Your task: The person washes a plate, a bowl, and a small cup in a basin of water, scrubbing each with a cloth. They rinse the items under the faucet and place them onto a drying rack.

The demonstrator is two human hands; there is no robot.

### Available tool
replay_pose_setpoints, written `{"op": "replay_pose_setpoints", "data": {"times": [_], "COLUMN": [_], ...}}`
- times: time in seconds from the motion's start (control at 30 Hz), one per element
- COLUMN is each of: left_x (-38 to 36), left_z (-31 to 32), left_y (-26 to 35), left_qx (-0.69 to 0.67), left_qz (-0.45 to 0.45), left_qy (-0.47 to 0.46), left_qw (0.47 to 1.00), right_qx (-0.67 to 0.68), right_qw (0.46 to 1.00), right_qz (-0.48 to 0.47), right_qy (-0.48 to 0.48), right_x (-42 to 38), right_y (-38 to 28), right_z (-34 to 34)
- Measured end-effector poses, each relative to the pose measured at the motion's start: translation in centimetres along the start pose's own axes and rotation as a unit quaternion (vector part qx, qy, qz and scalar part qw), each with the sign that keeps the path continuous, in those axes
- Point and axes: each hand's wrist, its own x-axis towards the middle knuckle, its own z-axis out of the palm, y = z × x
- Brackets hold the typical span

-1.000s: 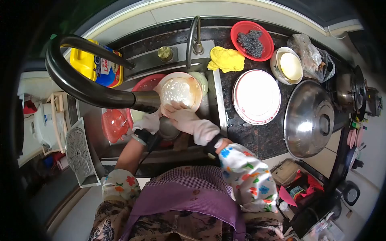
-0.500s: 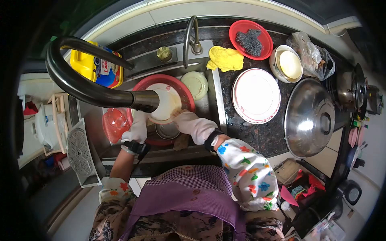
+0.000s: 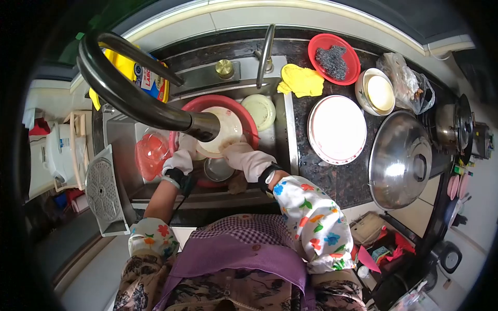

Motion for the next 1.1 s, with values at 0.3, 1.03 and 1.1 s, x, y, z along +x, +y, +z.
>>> {"op": "replay_pose_setpoints", "data": {"times": [0.3, 1.03, 1.1], "left_x": [-4.7, 1.2, 1.6], "left_z": [-3.3, -4.8, -4.2], "left_y": [4.9, 14.1, 15.5], "left_qx": [0.049, -0.458, -0.571], "left_qz": [0.044, 0.376, 0.31], "left_qy": [-0.013, 0.141, 0.087], "left_qw": [0.998, 0.793, 0.755], "right_qx": [0.229, 0.206, 0.155], "right_qw": [0.973, 0.908, 0.906], "right_qz": [0.029, 0.004, 0.013], "right_qy": [-0.003, 0.365, 0.394], "right_x": [0.6, -6.6, -7.0], "right_y": [-2.9, 3.1, 3.2], "right_z": [-2.9, -2.6, -2.8]}}
